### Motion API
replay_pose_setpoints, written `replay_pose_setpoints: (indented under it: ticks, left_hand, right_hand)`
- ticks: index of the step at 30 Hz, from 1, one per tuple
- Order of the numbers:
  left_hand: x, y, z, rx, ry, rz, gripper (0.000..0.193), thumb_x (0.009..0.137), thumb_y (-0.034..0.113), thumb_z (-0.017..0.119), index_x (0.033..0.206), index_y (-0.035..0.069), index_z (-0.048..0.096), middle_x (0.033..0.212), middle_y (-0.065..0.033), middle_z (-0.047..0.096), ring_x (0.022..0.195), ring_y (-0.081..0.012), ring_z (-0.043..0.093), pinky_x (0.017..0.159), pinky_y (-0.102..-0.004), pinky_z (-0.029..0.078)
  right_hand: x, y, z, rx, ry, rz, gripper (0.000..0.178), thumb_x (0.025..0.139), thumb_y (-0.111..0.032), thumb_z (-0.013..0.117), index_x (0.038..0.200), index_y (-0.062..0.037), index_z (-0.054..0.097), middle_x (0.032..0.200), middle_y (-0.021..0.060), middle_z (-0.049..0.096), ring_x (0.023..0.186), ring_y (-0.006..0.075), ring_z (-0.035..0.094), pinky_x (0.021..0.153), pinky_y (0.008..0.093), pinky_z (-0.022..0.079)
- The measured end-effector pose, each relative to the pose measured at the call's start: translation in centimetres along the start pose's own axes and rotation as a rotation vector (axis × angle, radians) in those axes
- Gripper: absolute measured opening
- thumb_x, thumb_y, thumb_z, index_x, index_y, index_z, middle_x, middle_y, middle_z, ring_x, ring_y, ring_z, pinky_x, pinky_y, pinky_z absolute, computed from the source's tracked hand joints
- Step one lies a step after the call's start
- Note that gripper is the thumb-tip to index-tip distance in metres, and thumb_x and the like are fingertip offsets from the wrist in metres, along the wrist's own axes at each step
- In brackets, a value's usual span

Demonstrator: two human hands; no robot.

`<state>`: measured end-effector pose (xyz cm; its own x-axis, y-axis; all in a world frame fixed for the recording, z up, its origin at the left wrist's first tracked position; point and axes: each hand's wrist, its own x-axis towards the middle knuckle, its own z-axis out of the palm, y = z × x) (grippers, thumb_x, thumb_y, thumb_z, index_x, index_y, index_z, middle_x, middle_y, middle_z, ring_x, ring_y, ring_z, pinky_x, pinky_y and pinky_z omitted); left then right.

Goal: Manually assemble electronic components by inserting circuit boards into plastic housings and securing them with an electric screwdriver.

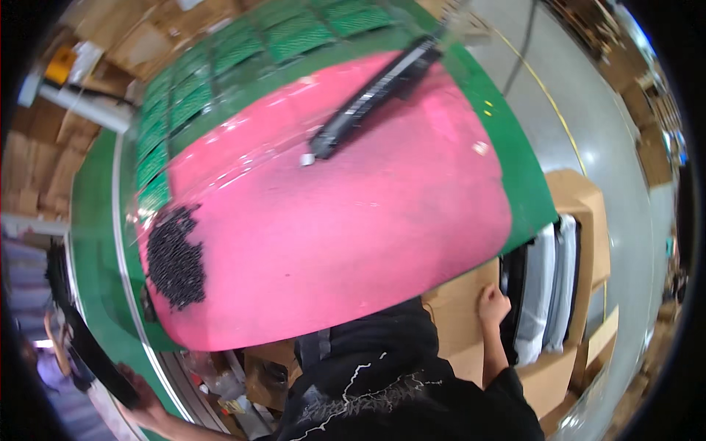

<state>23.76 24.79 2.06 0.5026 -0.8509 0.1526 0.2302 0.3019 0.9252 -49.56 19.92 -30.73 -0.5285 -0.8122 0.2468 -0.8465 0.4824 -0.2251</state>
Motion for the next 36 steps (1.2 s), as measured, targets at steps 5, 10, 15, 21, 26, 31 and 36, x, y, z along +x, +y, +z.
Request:
replay_pose_setpoints:
  ticks: [5, 10, 15, 21, 26, 31, 36]
  left_hand:
    - [1.3, -0.8, -5.0, -0.223, 0.224, 0.036, 0.032, 0.094, 0.014, 0.049, 0.118, -0.007, 0.051, 0.111, -0.0194, 0.058, 0.103, -0.0300, 0.055, 0.062, -0.0258, 0.046]
    - [5.0, -1.8, -11.0, -0.136, 0.516, 0.093, 0.034, 0.095, 0.019, 0.055, 0.119, -0.005, 0.052, 0.111, -0.0164, 0.059, 0.096, -0.0296, 0.056, 0.059, -0.0242, 0.045]
    - [8.6, -4.6, -13.5, -0.416, 0.750, 0.131, 0.061, 0.093, 0.026, 0.063, 0.138, -0.005, 0.035, 0.142, -0.0183, 0.035, 0.128, -0.0352, 0.040, 0.101, -0.0373, 0.047]
    - [8.0, -8.4, 6.2, 0.482, 0.294, 0.280, 0.079, 0.096, 0.053, 0.047, 0.146, -0.002, 0.022, 0.149, -0.0183, 0.029, 0.139, -0.0355, 0.025, 0.115, -0.0460, 0.018]
    - [0.3, -13.3, 20.2, 0.287, -0.398, 0.314, 0.082, 0.075, 0.080, 0.054, 0.115, 0.009, 0.042, 0.118, -0.0104, 0.044, 0.098, -0.0204, 0.040, 0.087, -0.0377, 0.033]
    - [-8.0, -21.4, 34.7, -0.384, -1.326, 0.144, 0.037, 0.073, -0.008, 0.048, 0.101, 0.006, 0.028, 0.097, -0.0127, 0.034, 0.087, -0.0280, 0.038, 0.079, -0.0405, 0.033]
    - [-12.6, -23.9, 40.6, -0.370, -1.608, 0.032, 0.065, 0.074, -0.003, 0.066, 0.124, 0.002, 0.024, 0.134, -0.0213, 0.034, 0.106, -0.0363, 0.049, 0.096, -0.0358, 0.041]
  right_hand:
    - [3.3, -0.5, -3.0, 0.585, -0.211, 0.436, 0.046, 0.093, -0.024, 0.056, 0.059, 0.0022, 0.042, 0.051, 0.0011, 0.038, 0.051, 0.0122, 0.037, 0.047, 0.0352, 0.032]
    - [3.1, 4.9, 1.0, -0.099, -0.345, 0.339, 0.047, 0.076, -0.043, 0.072, 0.110, -0.0162, 0.053, 0.119, 0.0101, 0.047, 0.118, 0.0374, 0.039, 0.090, 0.0555, 0.039]
    - [-0.6, 14.1, 12.0, -0.143, -0.440, 0.325, 0.066, 0.072, -0.043, 0.078, 0.118, -0.0062, 0.049, 0.122, 0.0224, 0.047, 0.109, 0.0453, 0.048, 0.087, 0.0550, 0.045]
    - [-2.1, 12.7, 10.0, 0.186, -0.637, 0.393, 0.056, 0.077, -0.036, 0.074, 0.113, 0.0030, 0.056, 0.112, 0.0304, 0.058, 0.103, 0.0459, 0.057, 0.089, 0.0516, 0.046]
    - [0.5, 7.4, -3.4, 0.382, -0.294, 0.279, 0.035, 0.083, -0.022, 0.069, 0.084, 0.0106, 0.056, 0.078, 0.0150, 0.063, 0.070, 0.0249, 0.055, 0.066, 0.0394, 0.046]
    - [4.2, 4.9, -19.8, 0.851, -0.108, 0.616, 0.019, 0.086, -0.020, 0.068, 0.084, -0.0029, 0.062, 0.077, 0.0033, 0.063, 0.068, 0.0148, 0.057, 0.064, 0.0288, 0.048]
    - [7.6, -5.9, -32.6, 1.077, 0.118, 0.574, 0.027, 0.090, -0.030, 0.066, 0.100, -0.0068, 0.057, 0.092, 0.0058, 0.064, 0.082, 0.0170, 0.064, 0.073, 0.0312, 0.054]
